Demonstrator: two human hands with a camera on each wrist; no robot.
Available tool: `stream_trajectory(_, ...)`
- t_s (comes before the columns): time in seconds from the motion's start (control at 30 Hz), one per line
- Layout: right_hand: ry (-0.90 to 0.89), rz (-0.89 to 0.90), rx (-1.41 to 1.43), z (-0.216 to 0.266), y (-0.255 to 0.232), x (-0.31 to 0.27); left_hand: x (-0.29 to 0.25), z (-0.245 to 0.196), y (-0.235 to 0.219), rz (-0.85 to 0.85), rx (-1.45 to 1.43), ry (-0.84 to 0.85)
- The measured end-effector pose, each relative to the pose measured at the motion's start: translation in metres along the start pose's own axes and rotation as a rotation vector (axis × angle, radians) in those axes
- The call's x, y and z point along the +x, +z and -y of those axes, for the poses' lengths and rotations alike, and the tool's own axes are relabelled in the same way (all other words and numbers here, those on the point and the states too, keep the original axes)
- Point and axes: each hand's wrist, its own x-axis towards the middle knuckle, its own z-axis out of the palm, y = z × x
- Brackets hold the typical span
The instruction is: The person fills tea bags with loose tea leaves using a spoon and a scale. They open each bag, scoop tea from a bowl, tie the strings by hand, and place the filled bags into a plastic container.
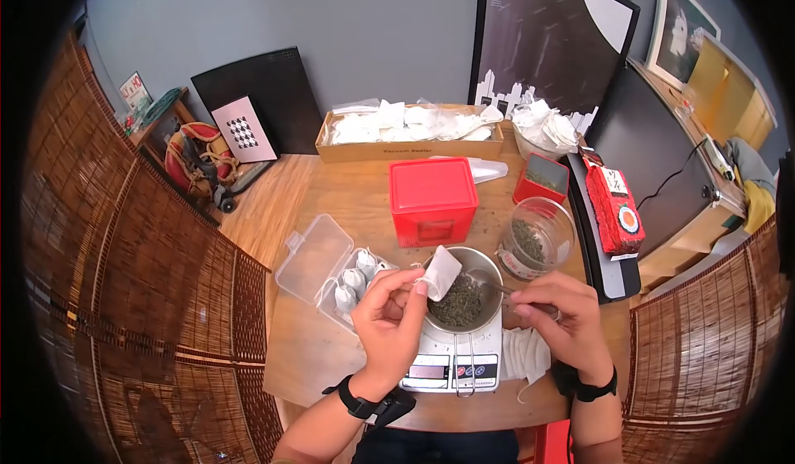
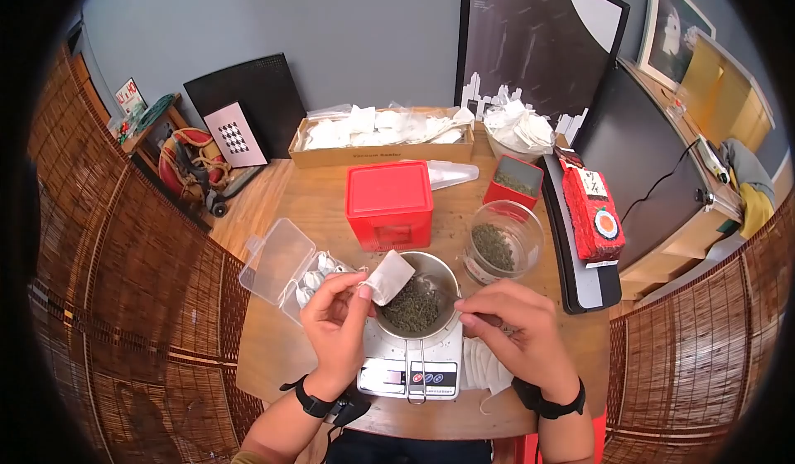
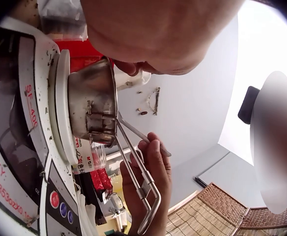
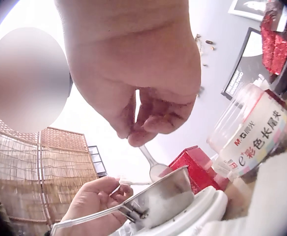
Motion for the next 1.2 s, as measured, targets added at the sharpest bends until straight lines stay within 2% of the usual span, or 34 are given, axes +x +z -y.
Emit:
stream_trajectory(0.07, -0.153, -0.112, -0.127, -0.006, 0.000, -0.001, 0.000, 0.001, -0.002, 0.029, -0.002, 0.050)
stream_trajectory(0.1, -0.156, -0.115, -0.128, -0.007, 0.002, -0.004, 0.000, 0.000, -0.003, 0.048, -0.008, 0.088)
stream_trajectory(0.17, -0.007, -0.200, 0.133, -0.006, 0.007, -0.010, -0.001, -0.002, -0.003, 0.073, -0.017, 0.127)
stream_trajectory(0.3, -0.031, -0.249, 0.125, 0.002, 0.013, -0.005, -0.002, -0.006, -0.006, 0.091, -0.019, 0.132)
stream_trajectory(0.37, -0.122, -0.221, -0.059, 0.001, 0.015, 0.005, -0.003, -0.007, -0.004, 0.116, -0.005, 0.149)
stream_trajectory(0.4, -0.119, -0.233, -0.060, 0.001, 0.020, 0.008, -0.003, -0.011, -0.002, 0.106, -0.010, 0.122)
stream_trajectory(0.5, -0.109, -0.249, 0.024, 0.000, 0.037, 0.015, -0.005, -0.011, -0.003, 0.108, -0.022, 0.091)
stream_trajectory(0.57, 0.055, -0.246, 0.276, -0.001, 0.046, 0.012, -0.004, -0.012, -0.002, 0.112, -0.029, 0.089)
stream_trajectory(0.7, 0.100, -0.272, 0.285, -0.018, 0.052, 0.005, -0.004, -0.016, 0.001, 0.145, 0.064, 0.067)
stream_trajectory(0.77, 0.062, -0.367, 0.320, -0.018, 0.053, 0.006, -0.004, -0.014, 0.001, 0.145, 0.097, 0.078)
stream_trajectory(1.03, 0.136, -0.375, 0.370, -0.021, 0.045, 0.004, -0.004, -0.009, -0.001, 0.222, 0.108, 0.047)
stream_trajectory(1.17, 0.112, -0.385, 0.418, -0.008, 0.040, 0.010, -0.004, -0.008, -0.001, 0.196, 0.111, 0.059)
stream_trajectory(1.2, 0.116, -0.382, 0.420, -0.007, 0.038, 0.011, -0.004, -0.008, -0.001, 0.128, 0.089, 0.054)
